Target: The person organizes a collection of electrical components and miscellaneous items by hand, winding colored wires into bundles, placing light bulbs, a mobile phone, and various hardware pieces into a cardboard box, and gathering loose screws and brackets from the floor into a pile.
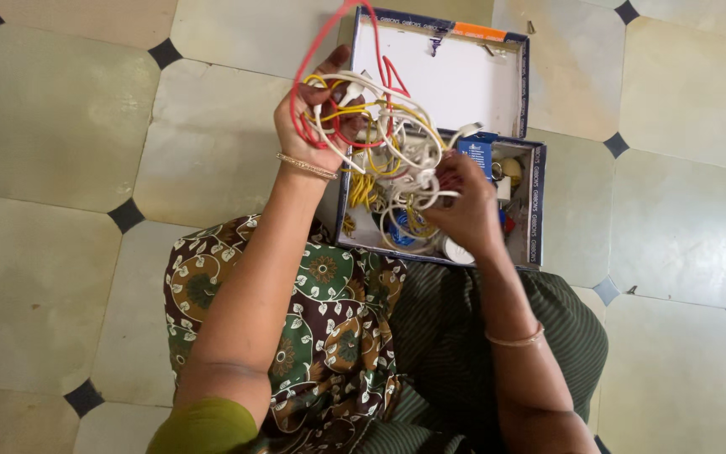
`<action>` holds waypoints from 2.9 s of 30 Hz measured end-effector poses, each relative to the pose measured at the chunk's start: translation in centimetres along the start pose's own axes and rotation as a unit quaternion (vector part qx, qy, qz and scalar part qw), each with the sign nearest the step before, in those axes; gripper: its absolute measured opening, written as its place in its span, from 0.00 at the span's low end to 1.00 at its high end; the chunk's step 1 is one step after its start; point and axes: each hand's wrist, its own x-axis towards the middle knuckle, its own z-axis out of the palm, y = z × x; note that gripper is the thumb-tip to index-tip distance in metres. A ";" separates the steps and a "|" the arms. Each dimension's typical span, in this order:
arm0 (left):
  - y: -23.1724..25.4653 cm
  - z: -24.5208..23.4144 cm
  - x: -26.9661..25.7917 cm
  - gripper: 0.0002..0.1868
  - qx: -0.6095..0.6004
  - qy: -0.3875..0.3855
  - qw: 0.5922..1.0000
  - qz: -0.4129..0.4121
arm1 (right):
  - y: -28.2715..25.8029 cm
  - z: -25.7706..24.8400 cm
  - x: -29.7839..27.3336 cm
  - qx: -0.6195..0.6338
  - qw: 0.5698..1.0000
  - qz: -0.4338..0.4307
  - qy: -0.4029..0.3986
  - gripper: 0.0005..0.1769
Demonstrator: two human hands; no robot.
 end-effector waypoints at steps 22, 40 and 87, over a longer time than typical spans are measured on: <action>-13.5 -7.7 3.4 0.34 0.782 -0.143 0.596 -0.116 | 8.1 -9.0 -1.3 -0.098 0.995 0.019 0.026 0.54; -14.3 -9.6 0.1 0.13 0.927 -0.072 0.359 -0.082 | 5.7 -8.3 -2.4 -0.280 0.947 0.077 -0.139 0.45; -10.4 -4.0 4.0 0.16 0.649 0.087 0.751 0.083 | 6.7 10.1 -0.7 -0.212 0.923 -0.190 -0.258 0.15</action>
